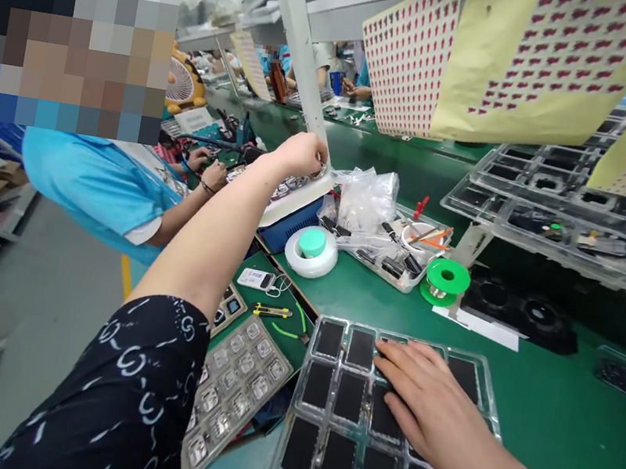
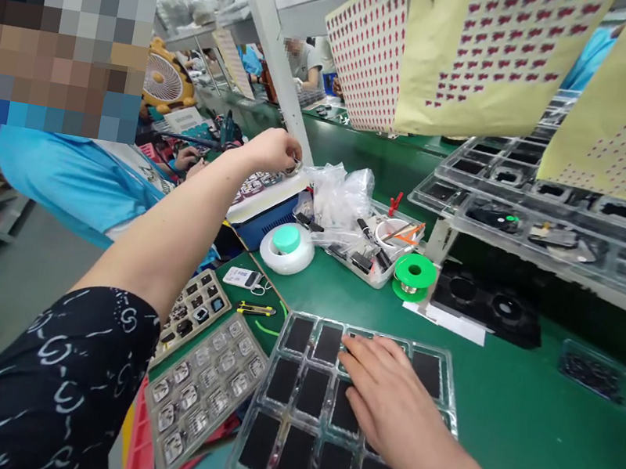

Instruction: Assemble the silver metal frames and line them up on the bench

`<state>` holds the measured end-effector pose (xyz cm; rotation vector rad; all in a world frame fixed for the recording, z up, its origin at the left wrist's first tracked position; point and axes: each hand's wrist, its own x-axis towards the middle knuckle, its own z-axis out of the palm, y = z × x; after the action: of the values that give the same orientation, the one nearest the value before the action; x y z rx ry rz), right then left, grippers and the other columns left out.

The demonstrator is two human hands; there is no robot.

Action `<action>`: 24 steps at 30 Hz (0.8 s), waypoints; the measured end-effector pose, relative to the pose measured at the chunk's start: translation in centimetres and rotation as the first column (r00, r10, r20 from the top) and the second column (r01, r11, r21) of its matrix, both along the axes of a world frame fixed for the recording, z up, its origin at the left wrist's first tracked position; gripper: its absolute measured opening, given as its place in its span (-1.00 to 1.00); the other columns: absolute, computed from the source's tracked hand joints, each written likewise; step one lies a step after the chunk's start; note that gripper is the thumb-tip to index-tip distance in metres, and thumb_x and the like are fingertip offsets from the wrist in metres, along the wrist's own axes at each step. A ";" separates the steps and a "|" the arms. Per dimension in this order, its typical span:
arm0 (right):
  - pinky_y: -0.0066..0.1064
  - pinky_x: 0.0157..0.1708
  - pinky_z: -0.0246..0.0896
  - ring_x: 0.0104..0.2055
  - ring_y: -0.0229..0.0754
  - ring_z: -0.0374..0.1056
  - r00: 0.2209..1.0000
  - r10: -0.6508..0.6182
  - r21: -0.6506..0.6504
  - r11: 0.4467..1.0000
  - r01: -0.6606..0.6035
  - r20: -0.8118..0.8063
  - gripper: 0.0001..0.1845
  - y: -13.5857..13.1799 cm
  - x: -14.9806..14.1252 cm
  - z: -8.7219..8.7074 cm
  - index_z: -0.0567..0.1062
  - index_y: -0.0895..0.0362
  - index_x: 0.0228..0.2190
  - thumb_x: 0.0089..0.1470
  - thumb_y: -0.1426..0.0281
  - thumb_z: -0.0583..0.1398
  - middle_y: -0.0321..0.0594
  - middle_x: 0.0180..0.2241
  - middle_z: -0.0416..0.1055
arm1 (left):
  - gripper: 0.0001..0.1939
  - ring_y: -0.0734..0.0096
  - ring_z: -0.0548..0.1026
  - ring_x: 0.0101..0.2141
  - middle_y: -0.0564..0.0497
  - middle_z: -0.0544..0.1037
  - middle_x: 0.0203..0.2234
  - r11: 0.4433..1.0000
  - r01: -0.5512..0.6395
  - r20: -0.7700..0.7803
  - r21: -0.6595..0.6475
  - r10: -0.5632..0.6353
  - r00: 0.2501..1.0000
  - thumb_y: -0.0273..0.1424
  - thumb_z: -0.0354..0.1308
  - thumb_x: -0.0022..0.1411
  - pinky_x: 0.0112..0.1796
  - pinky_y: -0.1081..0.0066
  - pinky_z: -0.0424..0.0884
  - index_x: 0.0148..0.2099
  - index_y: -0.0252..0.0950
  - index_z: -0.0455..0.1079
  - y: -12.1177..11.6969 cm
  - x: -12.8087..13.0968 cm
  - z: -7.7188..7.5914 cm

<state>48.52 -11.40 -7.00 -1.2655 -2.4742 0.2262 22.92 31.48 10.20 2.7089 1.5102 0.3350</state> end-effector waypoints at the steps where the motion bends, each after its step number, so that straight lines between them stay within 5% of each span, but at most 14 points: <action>1: 0.21 0.41 0.19 0.42 0.02 0.23 1.000 -0.002 -0.002 1.000 0.002 0.001 -0.50 0.0 0.0 0.0 0.39 0.02 0.31 0.41 0.44 0.10 -0.16 0.42 0.26 | -0.69 0.14 0.49 -0.31 -0.08 0.55 -0.42 1.000 0.003 -0.020 0.000 -0.003 1.000 -0.59 0.20 -0.12 -0.11 0.26 0.39 -0.26 -0.30 0.59 0.1 0.0 -0.2; 17: 0.23 0.39 0.22 0.41 0.03 0.26 1.000 0.001 0.002 1.000 -0.001 -0.029 -0.49 0.1 0.0 0.0 0.41 0.01 0.31 0.38 0.45 0.13 -0.17 0.42 0.27 | -0.76 0.25 0.45 -0.35 -0.07 0.52 -0.40 0.995 0.094 0.093 -0.018 -0.092 0.991 -0.25 0.31 0.13 -0.22 0.29 0.36 -0.23 -0.31 0.63 -0.9 -1.7 -0.8; 24: 0.22 0.40 0.21 0.41 0.03 0.25 1.000 -0.004 0.016 1.000 0.004 -0.012 -0.48 0.1 0.0 -0.1 0.39 0.00 0.32 0.39 0.45 0.13 -0.18 0.42 0.26 | -0.53 0.18 0.45 -0.23 -0.13 0.50 -0.42 0.967 -0.195 0.321 0.161 0.136 0.937 0.00 0.05 0.41 -0.09 0.32 0.35 -0.26 -0.31 0.50 2.6 -3.9 0.1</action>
<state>48.49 -11.35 -7.09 -1.2591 -2.4583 0.2125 18.99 34.05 10.27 2.5037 1.6893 0.9060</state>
